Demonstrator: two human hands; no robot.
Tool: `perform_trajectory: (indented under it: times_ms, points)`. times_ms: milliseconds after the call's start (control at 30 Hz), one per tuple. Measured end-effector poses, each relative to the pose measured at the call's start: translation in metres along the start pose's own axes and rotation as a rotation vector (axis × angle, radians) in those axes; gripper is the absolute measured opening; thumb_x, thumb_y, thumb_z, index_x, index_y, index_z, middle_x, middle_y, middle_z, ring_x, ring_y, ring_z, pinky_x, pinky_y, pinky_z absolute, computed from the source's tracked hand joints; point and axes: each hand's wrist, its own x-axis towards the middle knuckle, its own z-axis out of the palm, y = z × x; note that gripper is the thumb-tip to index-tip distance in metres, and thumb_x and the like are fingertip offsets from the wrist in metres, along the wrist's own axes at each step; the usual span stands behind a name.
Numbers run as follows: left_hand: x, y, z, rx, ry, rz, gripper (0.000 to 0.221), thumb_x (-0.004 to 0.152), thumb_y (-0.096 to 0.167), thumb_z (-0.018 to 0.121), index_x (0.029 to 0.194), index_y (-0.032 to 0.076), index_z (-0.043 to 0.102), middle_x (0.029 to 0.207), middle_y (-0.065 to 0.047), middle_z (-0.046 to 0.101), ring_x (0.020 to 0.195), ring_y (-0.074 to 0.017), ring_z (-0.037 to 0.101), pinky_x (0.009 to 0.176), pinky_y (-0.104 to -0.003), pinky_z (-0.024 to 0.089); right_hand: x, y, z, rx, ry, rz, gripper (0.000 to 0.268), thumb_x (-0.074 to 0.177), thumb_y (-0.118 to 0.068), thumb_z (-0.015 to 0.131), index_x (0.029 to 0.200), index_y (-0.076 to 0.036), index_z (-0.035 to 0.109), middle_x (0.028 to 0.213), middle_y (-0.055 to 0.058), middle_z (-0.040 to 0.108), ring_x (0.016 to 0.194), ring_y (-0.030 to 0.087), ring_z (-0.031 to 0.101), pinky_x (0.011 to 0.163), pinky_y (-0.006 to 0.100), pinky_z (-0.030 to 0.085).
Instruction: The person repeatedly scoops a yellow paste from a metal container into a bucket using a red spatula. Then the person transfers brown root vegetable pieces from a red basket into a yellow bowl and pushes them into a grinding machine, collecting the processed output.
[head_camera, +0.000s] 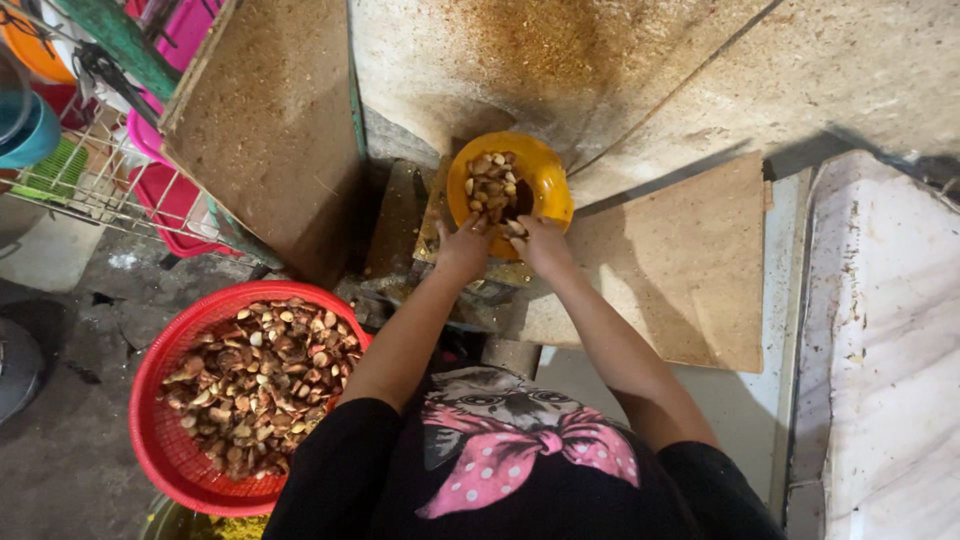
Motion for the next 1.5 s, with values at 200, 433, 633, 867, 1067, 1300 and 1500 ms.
perform_trajectory:
  times_ms: [200, 433, 633, 867, 1067, 1300, 1500]
  points:
    - [-0.001, -0.001, 0.000, -0.012, 0.039, -0.006, 0.073, 0.093, 0.018, 0.061, 0.160, 0.024, 0.033, 0.170, 0.001, 0.021, 0.157, -0.0192, 0.016, 0.111, -0.081, 0.018, -0.005, -0.014, 0.005, -0.038, 0.047, -0.030, 0.044, 0.090, -0.023, 0.073, 0.132, -0.012, 0.065, 0.114, 0.024, 0.069, 0.102, 0.042, 0.067, 0.086, 0.049, 0.055]
    - [-0.005, -0.001, -0.004, -0.021, 0.020, -0.002, 0.074, 0.091, 0.019, 0.062, 0.159, 0.024, 0.034, 0.170, 0.002, 0.022, 0.158, -0.0189, 0.017, 0.112, -0.081, 0.018, -0.030, -0.028, 0.005, -0.036, 0.166, -0.154, 0.035, 0.090, -0.019, 0.071, 0.124, -0.015, 0.068, 0.109, 0.018, 0.068, 0.095, 0.039, 0.068, 0.078, 0.050, 0.056]
    - [-0.002, -0.001, -0.006, -0.025, -0.029, -0.002, 0.079, 0.090, 0.014, 0.061, 0.161, 0.022, 0.028, 0.171, 0.002, 0.016, 0.156, -0.0203, 0.013, 0.112, -0.080, 0.015, -0.039, -0.023, 0.002, -0.098, 0.168, -0.229, 0.020, 0.094, -0.019, 0.071, 0.112, -0.011, 0.072, 0.110, 0.012, 0.067, 0.101, 0.033, 0.067, 0.085, 0.045, 0.056]
    - [-0.005, -0.002, -0.008, -0.002, -0.039, -0.001, 0.073, 0.095, 0.014, 0.057, 0.162, 0.021, 0.030, 0.172, 0.001, 0.018, 0.160, -0.0200, 0.011, 0.116, -0.079, 0.013, -0.035, -0.028, -0.004, -0.106, 0.179, -0.382, 0.026, 0.094, -0.013, 0.066, 0.119, -0.007, 0.073, 0.121, 0.009, 0.067, 0.116, 0.032, 0.062, 0.097, 0.044, 0.053]
    - [-0.004, -0.003, -0.008, 0.020, -0.051, -0.001, 0.077, 0.092, 0.016, 0.059, 0.162, 0.022, 0.028, 0.173, 0.001, 0.015, 0.159, -0.0189, 0.010, 0.114, -0.078, 0.016, -0.027, -0.030, -0.008, -0.030, 0.119, -0.316, 0.029, 0.093, -0.012, 0.066, 0.120, -0.009, 0.074, 0.126, 0.016, 0.064, 0.116, 0.038, 0.058, 0.094, 0.046, 0.051]
    - [-0.005, -0.004, -0.008, -0.069, -0.020, -0.005, 0.077, 0.092, 0.018, 0.060, 0.162, 0.026, 0.027, 0.172, 0.003, 0.015, 0.158, -0.0187, 0.013, 0.114, -0.080, 0.016, -0.016, -0.035, -0.009, 0.039, 0.212, -0.243, 0.023, 0.089, -0.024, 0.075, 0.106, -0.009, 0.073, 0.116, 0.016, 0.067, 0.103, 0.038, 0.066, 0.086, 0.047, 0.055]
    - [-0.010, -0.004, -0.011, 0.000, -0.052, -0.001, 0.081, 0.088, 0.018, 0.064, 0.161, 0.025, 0.030, 0.173, 0.001, 0.016, 0.160, -0.0196, 0.011, 0.114, -0.081, 0.016, 0.017, -0.023, 0.007, 0.029, 0.211, 0.032, 0.023, 0.089, -0.024, 0.076, 0.107, -0.011, 0.071, 0.110, 0.017, 0.067, 0.102, 0.038, 0.064, 0.088, 0.050, 0.051]
